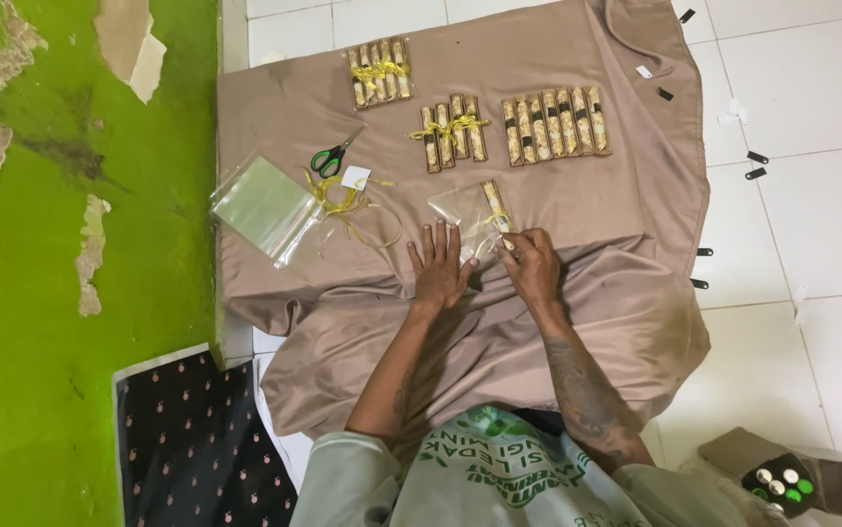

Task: Tying decorative ribbons around small bundles of sticks and placing them into clear plastic bags for packaging.

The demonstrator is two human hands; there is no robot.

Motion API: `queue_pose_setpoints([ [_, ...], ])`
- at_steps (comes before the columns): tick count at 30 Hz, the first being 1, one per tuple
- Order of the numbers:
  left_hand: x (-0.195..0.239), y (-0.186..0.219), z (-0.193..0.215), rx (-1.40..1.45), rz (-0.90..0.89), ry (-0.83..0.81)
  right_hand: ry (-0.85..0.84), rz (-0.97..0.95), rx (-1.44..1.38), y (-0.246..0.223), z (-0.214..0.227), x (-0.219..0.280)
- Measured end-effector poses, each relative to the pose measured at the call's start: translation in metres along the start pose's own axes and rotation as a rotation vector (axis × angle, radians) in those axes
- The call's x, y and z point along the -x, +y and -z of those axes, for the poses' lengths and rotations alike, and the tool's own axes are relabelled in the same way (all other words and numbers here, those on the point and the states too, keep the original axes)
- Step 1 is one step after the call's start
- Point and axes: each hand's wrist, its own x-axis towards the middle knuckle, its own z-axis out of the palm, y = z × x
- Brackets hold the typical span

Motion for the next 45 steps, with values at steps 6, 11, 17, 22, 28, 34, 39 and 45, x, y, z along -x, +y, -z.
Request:
queue_pose_setpoints([
  [6,-0.001,-0.003,0.002,0.035,-0.010,-0.036,0.161,-0.166,0.038,-0.017,0.014,0.014],
  [11,-0.004,-0.004,0.005,0.062,-0.016,-0.034,0.307,-0.154,0.061,-0.011,-0.007,0.013],
  [17,0.002,-0.004,0.006,0.079,-0.026,-0.053,0.421,-0.122,-0.092,-0.015,-0.017,0.008],
  [22,0.000,-0.004,0.005,0.079,-0.026,-0.048,0.422,-0.142,-0.088,-0.004,-0.016,0.009],
  [28,-0.008,-0.008,-0.003,0.058,-0.027,-0.037,0.137,0.107,-0.285,-0.003,0.012,-0.007],
  [34,-0.006,-0.006,-0.005,0.057,-0.020,-0.040,0.021,0.231,0.064,-0.032,0.003,-0.051],
  [39,-0.005,-0.004,0.001,0.202,0.027,-0.034,-0.060,0.092,0.172,-0.053,-0.015,-0.104],
  [45,0.018,0.009,0.037,0.226,0.020,-0.089,-0.276,-0.060,0.326,-0.052,-0.044,-0.172],
])
